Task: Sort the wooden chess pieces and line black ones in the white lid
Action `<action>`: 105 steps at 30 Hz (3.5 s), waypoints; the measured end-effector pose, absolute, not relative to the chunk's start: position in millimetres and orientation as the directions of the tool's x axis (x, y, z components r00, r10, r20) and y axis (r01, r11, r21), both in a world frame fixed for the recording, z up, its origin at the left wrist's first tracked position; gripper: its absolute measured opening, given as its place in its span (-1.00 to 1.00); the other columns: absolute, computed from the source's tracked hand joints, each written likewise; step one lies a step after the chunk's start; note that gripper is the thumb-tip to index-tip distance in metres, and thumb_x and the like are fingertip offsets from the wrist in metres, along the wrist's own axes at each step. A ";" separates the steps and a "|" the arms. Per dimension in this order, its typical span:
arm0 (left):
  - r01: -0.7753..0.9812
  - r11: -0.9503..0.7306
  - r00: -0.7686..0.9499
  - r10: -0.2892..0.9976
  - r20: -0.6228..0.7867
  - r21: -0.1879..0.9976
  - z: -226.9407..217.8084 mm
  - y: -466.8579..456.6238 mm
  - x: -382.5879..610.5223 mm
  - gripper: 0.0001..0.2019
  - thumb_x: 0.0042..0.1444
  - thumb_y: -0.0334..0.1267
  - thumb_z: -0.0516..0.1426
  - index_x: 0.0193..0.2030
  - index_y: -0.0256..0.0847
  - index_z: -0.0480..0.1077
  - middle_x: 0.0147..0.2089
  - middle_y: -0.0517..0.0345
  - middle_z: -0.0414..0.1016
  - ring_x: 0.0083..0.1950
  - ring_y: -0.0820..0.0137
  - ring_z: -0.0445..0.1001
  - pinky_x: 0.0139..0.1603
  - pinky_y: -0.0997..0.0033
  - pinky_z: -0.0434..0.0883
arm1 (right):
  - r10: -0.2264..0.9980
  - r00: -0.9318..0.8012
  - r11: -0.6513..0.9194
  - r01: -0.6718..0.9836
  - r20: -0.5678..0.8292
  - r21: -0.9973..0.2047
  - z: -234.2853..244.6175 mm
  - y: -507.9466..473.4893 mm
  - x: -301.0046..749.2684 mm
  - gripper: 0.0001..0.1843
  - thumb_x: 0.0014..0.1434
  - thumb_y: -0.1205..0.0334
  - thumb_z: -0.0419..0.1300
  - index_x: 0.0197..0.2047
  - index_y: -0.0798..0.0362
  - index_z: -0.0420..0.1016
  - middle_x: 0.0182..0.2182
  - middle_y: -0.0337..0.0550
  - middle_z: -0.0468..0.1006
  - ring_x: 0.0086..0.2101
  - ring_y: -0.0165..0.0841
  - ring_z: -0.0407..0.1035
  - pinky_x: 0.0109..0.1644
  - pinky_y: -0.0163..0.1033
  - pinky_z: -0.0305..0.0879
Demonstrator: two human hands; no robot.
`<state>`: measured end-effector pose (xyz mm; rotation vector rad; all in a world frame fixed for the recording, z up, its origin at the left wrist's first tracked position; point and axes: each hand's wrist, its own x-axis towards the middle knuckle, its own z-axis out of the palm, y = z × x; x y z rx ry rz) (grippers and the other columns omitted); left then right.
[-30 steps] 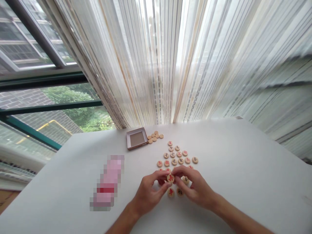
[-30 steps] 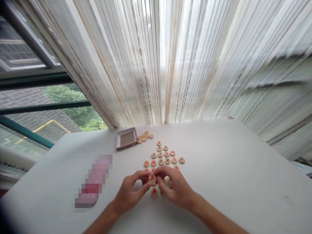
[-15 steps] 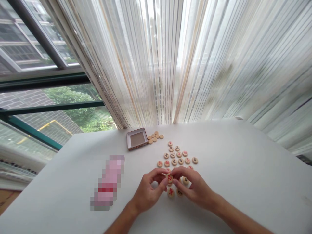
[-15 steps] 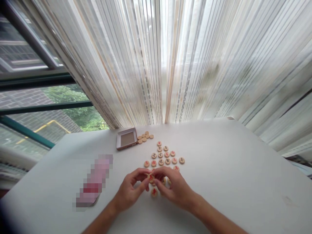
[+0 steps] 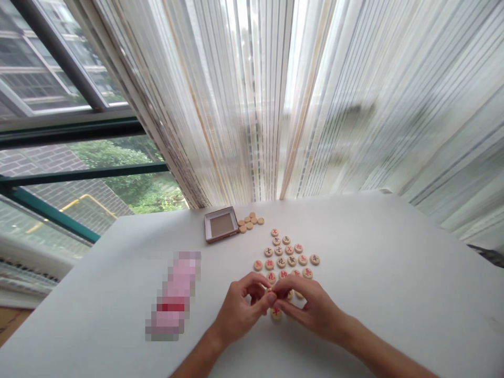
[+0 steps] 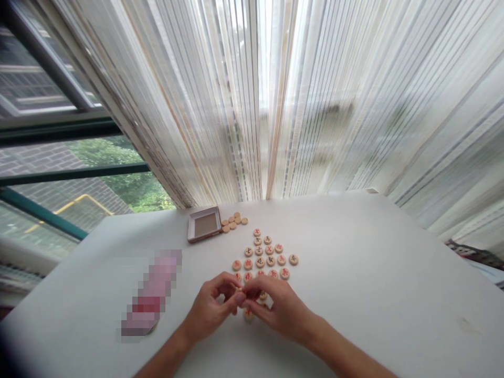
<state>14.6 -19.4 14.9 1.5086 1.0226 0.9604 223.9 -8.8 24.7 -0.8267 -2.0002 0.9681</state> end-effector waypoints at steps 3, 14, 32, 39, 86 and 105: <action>0.132 -0.124 0.311 0.947 0.078 0.983 16.1 -19.5 15.9 -0.78 0.25 -0.11 0.23 -0.18 -0.24 0.43 -0.44 0.15 0.58 -0.49 0.47 0.51 -0.44 0.55 0.41 | 0.786 -0.509 0.524 0.246 0.352 -0.815 22.8 -9.2 223.7 -0.90 0.29 0.19 0.26 -0.17 0.02 0.52 -0.35 -0.17 0.62 -0.35 -0.38 0.49 -0.22 -0.31 0.41; 0.138 -0.142 0.309 0.947 0.094 0.980 17.6 -20.0 13.3 -0.77 0.36 -0.15 0.10 -0.05 -0.25 0.47 -0.30 0.08 0.59 -0.38 0.43 0.54 -0.29 0.46 0.49 | 0.803 -0.486 0.516 0.276 0.345 -0.811 25.7 -7.3 223.7 -0.89 0.30 0.19 0.25 -0.12 0.01 0.50 -0.34 -0.18 0.60 -0.35 -0.38 0.48 -0.22 -0.31 0.40; 0.198 -0.216 0.330 0.933 0.143 0.956 17.0 -20.8 15.6 -0.72 0.22 -0.24 0.24 0.05 -0.21 0.44 -0.25 0.10 0.59 -0.29 0.42 0.50 -0.29 0.50 0.44 | 0.795 -0.467 0.530 0.226 0.386 -0.817 27.4 -7.3 227.6 -0.86 0.35 0.29 0.15 -0.03 0.00 0.46 -0.31 -0.18 0.59 -0.31 -0.39 0.49 -0.16 -0.31 0.41; 0.233 -0.273 0.350 0.919 0.182 0.933 16.4 -21.6 15.7 -0.73 0.20 -0.28 0.25 0.05 -0.16 0.45 -0.26 0.15 0.59 -0.32 0.45 0.50 -0.29 0.50 0.43 | 0.809 -0.464 0.515 0.262 0.361 -0.816 26.2 -6.5 228.1 -0.90 0.35 0.30 0.13 -0.10 0.00 0.45 -0.32 -0.20 0.57 -0.32 -0.39 0.48 -0.16 -0.31 0.38; 0.811 -0.436 0.300 0.882 0.363 0.391 16.3 19.0 -41.9 -0.82 0.26 -0.25 0.18 -0.02 -0.11 0.49 -0.07 0.03 0.55 -0.06 0.21 0.52 -0.05 0.20 0.46 | 0.910 0.176 0.264 0.451 0.375 -0.852 10.2 63.1 294.9 -0.66 0.28 -0.08 0.21 -0.14 0.04 0.52 -0.42 -0.11 0.60 -0.37 -0.24 0.56 -0.41 -0.27 0.43; 0.710 -0.470 0.386 0.883 0.269 0.524 27.3 13.0 -41.3 -0.90 0.22 -0.26 0.20 -0.13 -0.12 0.48 -0.19 0.12 0.58 -0.28 0.33 0.48 -0.17 0.31 0.44 | 0.932 0.231 0.194 0.331 0.279 -0.923 -7.8 80.4 302.1 -0.54 0.22 -0.20 0.23 -0.16 0.06 0.52 -0.49 -0.17 0.56 -0.45 -0.28 0.51 -0.31 -0.22 0.45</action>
